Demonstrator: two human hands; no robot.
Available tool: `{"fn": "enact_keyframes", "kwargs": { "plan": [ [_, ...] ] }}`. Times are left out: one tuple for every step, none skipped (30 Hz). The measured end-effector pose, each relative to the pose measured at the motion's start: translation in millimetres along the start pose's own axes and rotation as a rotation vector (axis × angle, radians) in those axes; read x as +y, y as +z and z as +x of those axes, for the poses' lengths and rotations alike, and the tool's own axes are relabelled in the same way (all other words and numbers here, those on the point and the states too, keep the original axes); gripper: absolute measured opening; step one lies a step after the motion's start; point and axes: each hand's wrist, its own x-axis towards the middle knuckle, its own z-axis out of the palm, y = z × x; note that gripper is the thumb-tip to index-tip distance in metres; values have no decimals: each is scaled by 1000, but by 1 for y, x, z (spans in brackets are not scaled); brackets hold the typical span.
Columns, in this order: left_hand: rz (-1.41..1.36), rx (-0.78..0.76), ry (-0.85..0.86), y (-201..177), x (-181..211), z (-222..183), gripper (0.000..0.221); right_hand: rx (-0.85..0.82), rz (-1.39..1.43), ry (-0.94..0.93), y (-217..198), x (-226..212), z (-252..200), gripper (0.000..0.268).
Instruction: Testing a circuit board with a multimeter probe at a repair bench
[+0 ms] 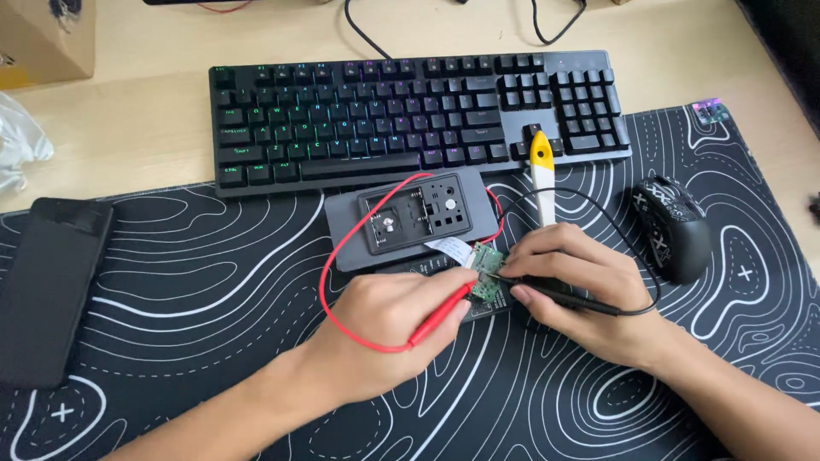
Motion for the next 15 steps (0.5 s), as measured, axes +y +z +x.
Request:
{"fn": "enact_keyframes", "kwargs": {
  "plan": [
    [-134,-46,-126,-2,1,1,32,3,-1,3,0,-1,1,18],
    [-132,-45,-124,-8,4,5,32,5,-3,1,0,-1,0,18],
    [-238,-105,-297,-13,8,9,32,5,-2,2,0,-1,0,18],
    [-343,-168,-469,-19,11,13,33,6,0,3,0,0,0,18],
    [-340,-167,-466,-21,11,15,33,9,-1,0,-1,1,0,18],
    [-366,-156,-527,-23,12,16,29,6,-24,-16,0,1,-1,19],
    [-391,-145,-588,-25,13,16,26,3,-47,-31,1,1,-2,20],
    [-382,-146,-591,-22,13,16,26,9,-41,-36,1,1,-1,20],
    [-357,-105,-541,-19,13,16,17,18,-101,-84,1,1,-1,19],
    [-331,-63,-490,-17,13,15,9,28,-162,-132,1,0,-1,20],
    [-321,-64,-491,-19,17,16,9,34,-156,-137,2,-1,-1,20],
    [-344,-89,-572,-20,20,18,11,37,-206,-150,1,-1,-1,21],
    [-366,-114,-653,-21,23,21,16,40,-256,-161,0,-1,-2,22],
    [-360,-118,-649,-22,24,24,16,48,-255,-162,1,-1,-3,22],
    [-375,-141,-843,-24,26,28,23,33,-250,-139,1,-1,-4,22]
  ]
}}
